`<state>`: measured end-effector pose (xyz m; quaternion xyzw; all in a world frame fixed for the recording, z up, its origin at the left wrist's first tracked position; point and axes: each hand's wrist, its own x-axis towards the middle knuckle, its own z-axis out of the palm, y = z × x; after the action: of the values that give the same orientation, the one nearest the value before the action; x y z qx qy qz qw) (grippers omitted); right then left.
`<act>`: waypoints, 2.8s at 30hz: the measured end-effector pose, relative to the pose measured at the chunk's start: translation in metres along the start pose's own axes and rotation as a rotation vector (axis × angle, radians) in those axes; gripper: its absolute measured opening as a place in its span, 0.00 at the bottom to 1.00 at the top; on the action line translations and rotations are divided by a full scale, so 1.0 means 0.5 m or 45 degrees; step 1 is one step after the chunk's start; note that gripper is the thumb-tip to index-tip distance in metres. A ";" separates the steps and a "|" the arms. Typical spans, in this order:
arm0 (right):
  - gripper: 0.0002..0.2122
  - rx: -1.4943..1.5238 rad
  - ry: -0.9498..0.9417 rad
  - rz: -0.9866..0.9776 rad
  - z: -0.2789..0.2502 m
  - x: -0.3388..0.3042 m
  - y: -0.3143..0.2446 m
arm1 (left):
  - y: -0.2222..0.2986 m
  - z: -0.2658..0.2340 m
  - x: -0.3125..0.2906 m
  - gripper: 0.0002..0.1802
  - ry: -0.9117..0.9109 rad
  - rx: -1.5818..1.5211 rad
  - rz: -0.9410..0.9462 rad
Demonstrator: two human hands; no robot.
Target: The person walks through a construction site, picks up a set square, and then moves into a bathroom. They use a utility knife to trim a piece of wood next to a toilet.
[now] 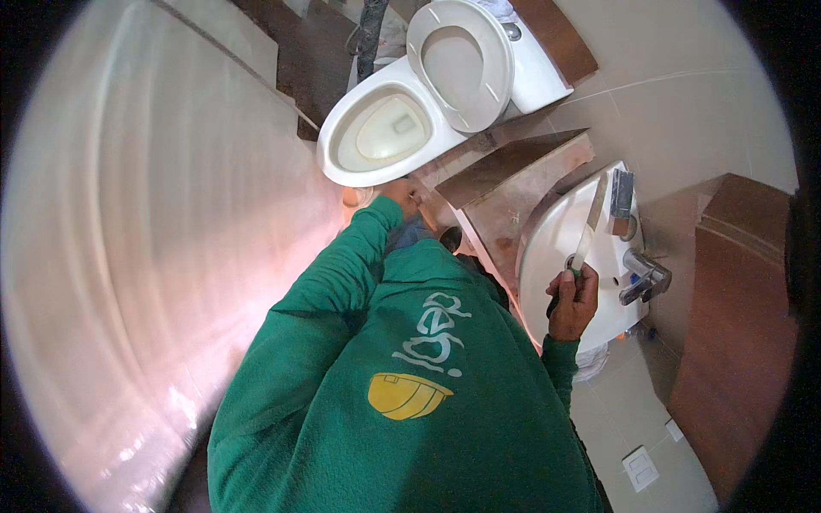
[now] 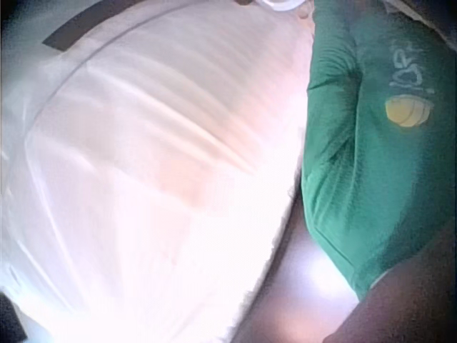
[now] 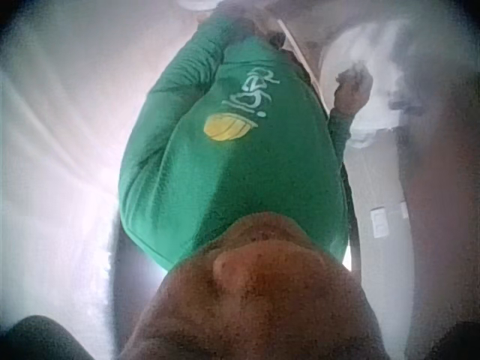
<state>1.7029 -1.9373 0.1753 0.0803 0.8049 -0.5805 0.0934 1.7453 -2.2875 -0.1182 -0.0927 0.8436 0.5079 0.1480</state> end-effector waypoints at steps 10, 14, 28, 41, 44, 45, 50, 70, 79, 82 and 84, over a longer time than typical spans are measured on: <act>0.18 -0.297 0.067 0.174 0.110 0.011 -0.075 | -0.075 -0.101 -0.010 0.09 0.412 -0.646 -0.616; 0.21 -0.517 -0.219 0.176 0.164 0.055 -0.150 | -0.110 -0.067 -0.028 0.11 0.572 -0.556 -0.399; 0.21 -0.814 -0.795 -0.254 0.178 0.160 -0.152 | -0.032 0.025 -0.175 0.17 0.905 -0.363 -0.421; 0.17 -1.027 -0.970 -0.358 0.147 0.173 -0.136 | 0.033 0.234 -0.254 0.14 1.045 -0.627 -0.497; 0.17 -1.176 -1.003 -0.492 0.169 0.174 -0.160 | 0.021 0.254 -0.252 0.15 0.925 -0.629 -0.578; 0.17 -1.224 -1.007 -0.565 0.177 0.178 -0.163 | 0.020 0.258 -0.247 0.15 0.915 -0.685 -0.611; 0.17 -1.430 -1.177 -0.745 0.223 0.224 -0.177 | 0.020 0.280 -0.209 0.17 1.109 -0.665 -0.553; 0.16 -2.339 -1.758 -0.974 0.599 0.406 0.093 | -0.157 0.434 0.011 0.19 0.574 -0.869 -0.755; 0.14 -2.316 -1.603 -0.971 0.589 0.414 0.142 | -0.122 0.753 -0.126 0.16 -0.260 -0.296 -0.788; 0.15 -2.221 -1.539 -0.939 0.586 0.360 0.091 | -0.053 0.805 -0.246 0.15 -0.493 -0.310 -0.790; 0.14 -2.010 -1.503 -0.972 0.573 0.319 0.050 | -0.013 0.801 -0.315 0.14 -0.544 -0.346 -0.774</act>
<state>1.5707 -2.1982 0.0251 -0.5568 0.7530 0.1697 0.3069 1.9574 -1.9355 -0.2460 -0.2492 0.6529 0.5557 0.4503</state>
